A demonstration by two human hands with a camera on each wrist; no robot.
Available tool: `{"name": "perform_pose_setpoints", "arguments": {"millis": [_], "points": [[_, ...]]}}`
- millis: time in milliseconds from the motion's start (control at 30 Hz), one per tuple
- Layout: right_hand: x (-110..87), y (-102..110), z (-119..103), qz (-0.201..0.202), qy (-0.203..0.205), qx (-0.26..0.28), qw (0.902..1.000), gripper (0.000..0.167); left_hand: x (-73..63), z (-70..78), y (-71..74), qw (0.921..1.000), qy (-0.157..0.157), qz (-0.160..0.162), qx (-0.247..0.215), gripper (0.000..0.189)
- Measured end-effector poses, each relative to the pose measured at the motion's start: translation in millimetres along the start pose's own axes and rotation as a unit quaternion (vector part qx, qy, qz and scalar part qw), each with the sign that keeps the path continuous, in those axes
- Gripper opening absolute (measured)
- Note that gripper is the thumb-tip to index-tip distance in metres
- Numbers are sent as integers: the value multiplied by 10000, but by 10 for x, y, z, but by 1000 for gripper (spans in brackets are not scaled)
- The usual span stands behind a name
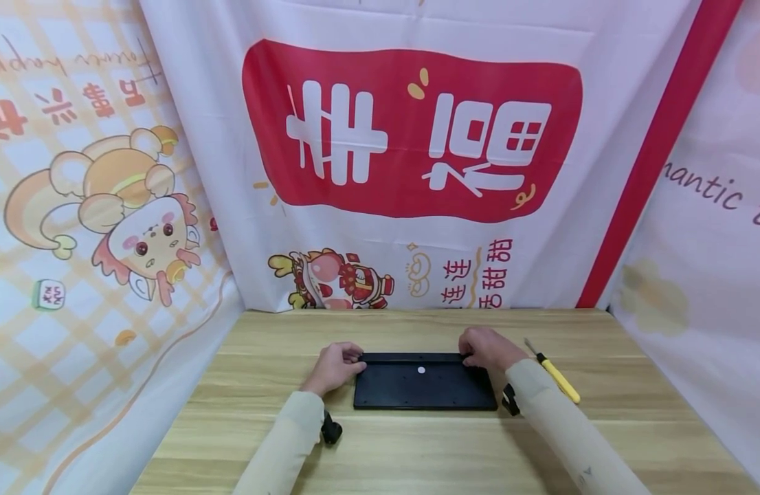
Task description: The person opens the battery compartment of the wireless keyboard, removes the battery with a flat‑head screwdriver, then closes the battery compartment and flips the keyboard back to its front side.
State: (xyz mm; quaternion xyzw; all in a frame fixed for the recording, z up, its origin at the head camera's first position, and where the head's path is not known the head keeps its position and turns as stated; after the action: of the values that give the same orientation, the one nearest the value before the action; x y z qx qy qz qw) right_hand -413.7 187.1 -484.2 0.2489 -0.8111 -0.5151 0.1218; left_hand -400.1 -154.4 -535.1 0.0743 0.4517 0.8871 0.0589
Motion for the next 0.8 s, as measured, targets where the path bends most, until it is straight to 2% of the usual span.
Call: {"name": "perform_pose_setpoints", "arguments": {"millis": [133, 300, 533, 800], "points": [[53, 56, -32, -338, -448, 252, 9981, 11, 1, -2, -1, 10000, 5, -16, 4, 23], [136, 117, -53, -599, -595, 556, 9949, 14, -1, -19, -3, 9999, 52, -69, 51, 23], [238, 116, 138, -809, -1276, 1150, 9818, 16, 17, -1, 9, 9999, -5, -114, 120, 24], [303, 104, 245, -939, -1414, 1489, 9742, 15, 7, 33, 25, 9998, -125, -66, 101, 23]]}}
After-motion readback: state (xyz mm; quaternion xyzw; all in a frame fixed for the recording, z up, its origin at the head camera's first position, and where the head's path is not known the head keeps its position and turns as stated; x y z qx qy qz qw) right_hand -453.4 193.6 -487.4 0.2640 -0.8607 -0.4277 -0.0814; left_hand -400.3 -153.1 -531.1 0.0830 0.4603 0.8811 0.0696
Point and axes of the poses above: each hand's wrist, its own x-axis towards the middle knuckle, its own y-axis out of the back of the hand, z = x × y, the point moved 5 cm from there along x, towards the middle knuckle, and after that the axes turned 15 degrees about x, right-handed, at the moved point
